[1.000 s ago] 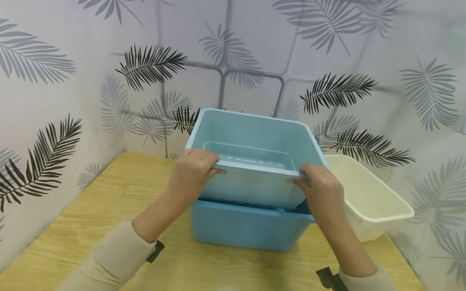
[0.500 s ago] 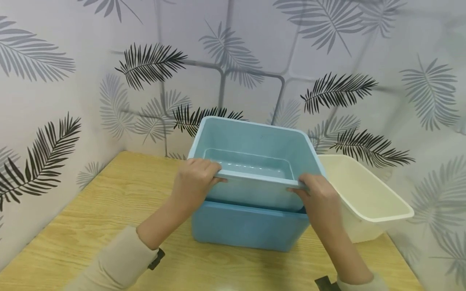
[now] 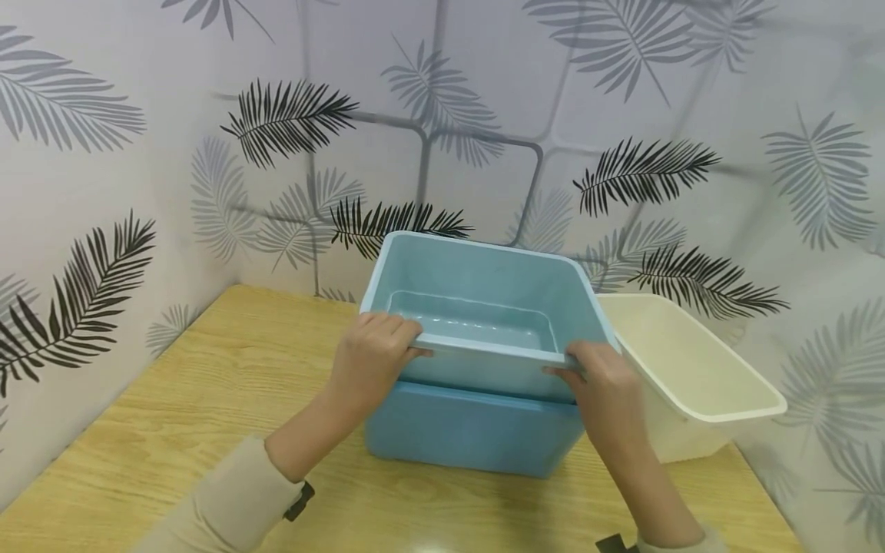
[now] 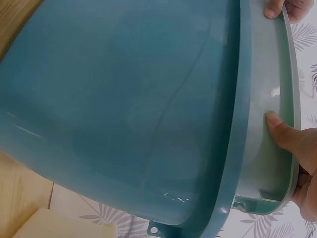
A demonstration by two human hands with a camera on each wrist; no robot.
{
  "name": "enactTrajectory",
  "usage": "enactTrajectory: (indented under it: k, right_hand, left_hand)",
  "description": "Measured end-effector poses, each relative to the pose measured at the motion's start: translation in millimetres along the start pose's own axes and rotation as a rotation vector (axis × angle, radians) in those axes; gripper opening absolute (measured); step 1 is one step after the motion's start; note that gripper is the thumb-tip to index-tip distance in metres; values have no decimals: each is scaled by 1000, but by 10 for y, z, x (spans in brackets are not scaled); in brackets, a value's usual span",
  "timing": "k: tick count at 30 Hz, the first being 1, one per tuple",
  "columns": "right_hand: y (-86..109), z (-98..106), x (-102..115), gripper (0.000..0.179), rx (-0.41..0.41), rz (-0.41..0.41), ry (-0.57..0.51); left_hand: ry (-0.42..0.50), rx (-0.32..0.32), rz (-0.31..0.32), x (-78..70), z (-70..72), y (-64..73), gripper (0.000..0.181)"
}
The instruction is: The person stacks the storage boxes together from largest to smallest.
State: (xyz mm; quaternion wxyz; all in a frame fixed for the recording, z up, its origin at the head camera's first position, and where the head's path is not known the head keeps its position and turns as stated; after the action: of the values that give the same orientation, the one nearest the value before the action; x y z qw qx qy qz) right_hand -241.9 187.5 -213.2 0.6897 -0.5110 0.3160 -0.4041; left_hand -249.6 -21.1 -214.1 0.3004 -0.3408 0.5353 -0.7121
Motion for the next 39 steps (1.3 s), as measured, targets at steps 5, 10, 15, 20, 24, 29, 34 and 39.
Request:
enactTrajectory:
  k: [5,10,15,20,24,29,34,39]
  right_hand:
    - [62,-16,-10,33,-3,0,-11]
    - [124,-41,-39,33,5,-24,-13]
    - [186,-59,-46,34,15,-38,-8]
    - [249,-67,-48,33,17,-36,-12]
    - [290,-96,-56,32,40,-40,-18]
    - [326,-129,-55,33,66,-42,-11]
    - [345,-140,-48,33,75,-26,-10]
    - [340,-170,-75,35,145,-7,-62]
  left_hand:
    - [2,9,8,-11,-25,60,31]
    - [7,14,10,-26,-37,103,31]
    - [6,16,9,-41,-43,145,31]
    - [8,39,16,-55,-71,199,32]
    - [13,70,35,-49,-105,255,30]
    - [20,90,50,-44,-132,322,30]
    - [18,79,45,-43,-133,358,28]
    - [21,70,50,-43,-123,372,28]
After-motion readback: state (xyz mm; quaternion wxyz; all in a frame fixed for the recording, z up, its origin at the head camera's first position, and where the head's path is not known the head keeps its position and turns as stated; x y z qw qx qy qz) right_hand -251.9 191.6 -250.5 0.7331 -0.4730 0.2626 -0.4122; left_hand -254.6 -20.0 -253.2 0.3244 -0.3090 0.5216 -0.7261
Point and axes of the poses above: each hand's wrist, its own y-axis away from the middle knuckle, its own z-axis out of the back of the hand, x = y × z, the point moved 10 cm from there along -y, towards the middle knuckle, and after that the axes turned 13 degrees about -x, right-handed, at the moved point
